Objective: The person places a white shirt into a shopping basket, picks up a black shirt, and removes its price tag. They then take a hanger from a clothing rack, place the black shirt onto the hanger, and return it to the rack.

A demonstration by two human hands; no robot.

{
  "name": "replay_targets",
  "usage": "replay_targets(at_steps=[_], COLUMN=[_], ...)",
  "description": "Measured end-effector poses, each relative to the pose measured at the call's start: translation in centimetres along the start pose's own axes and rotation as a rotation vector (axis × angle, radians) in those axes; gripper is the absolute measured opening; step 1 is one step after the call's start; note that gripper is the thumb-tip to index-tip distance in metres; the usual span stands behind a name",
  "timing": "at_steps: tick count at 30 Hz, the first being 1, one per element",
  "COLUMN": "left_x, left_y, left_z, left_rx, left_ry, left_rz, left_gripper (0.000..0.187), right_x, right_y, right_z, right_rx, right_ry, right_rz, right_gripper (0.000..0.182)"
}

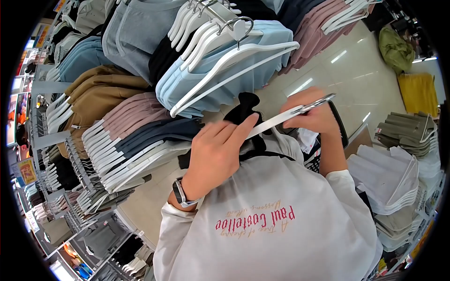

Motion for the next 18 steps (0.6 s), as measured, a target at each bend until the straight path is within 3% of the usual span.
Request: replay_targets(at_steps=[3, 5, 7, 11, 12, 13, 15, 17, 18], left_x=[1.1, 1.7, 1.8, 2.3, 2.2, 2.2, 1.9, 1.3, 1.3], left_y=[0.4, 0.4, 0.2, -0.1, -0.1, 0.0, 0.1, 0.3, 0.4], left_z=[-0.3, -0.4, -0.6, -0.7, -0.3, 0.1, 0.5, 0.7, 0.8], left_rx=[-0.148, -0.329, -0.282, -0.265, -0.306, -0.346, -0.353, -0.360, -0.344], left_ry=[-0.001, 0.187, 0.238, 0.227, 0.206, 0.184, 0.203, 0.187, 0.178], left_rz=[0.084, 0.091, 0.123, 0.066, 0.063, 0.059, 0.003, -0.074, -0.079], left_gripper=[0.046, 0.037, 0.031, 0.027, 0.025, 0.022, 0.018, 0.016, 0.015], right_x=[1.4, 2.1, 2.6, 4.0, 4.1, 4.4, 3.6, 4.3, 5.7], right_y=[-0.5, -0.6, -0.2, 0.0, -0.3, -0.3, 0.9, 2.4, 2.4], right_z=[-0.3, -0.4, -0.8, -0.4, 0.4, 0.8, 2.2, 1.9, 2.1], right_rx=[-0.020, -0.022, -0.068, -0.055, -0.218, -0.220, -0.334, -0.344, -0.211], right_ry=[-0.084, -0.085, -0.116, -0.003, 0.049, 0.048, 0.265, 0.266, 0.180], right_rz=[0.004, 0.022, -0.111, -0.010, -0.122, -0.121, -0.587, -0.567, -0.434], right_gripper=[0.024, 0.023, 0.022, 0.024, 0.025, 0.025, 0.026, 0.028, 0.030])
Point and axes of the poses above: each hand's wrist, its own y-axis away from the middle knuckle, its own x-axis out of the palm, z = x × y, the point moved 4 cm from there along -y, towards the middle knuckle, and after that the axes turned 2 degrees about x, right-handed, at the moved point
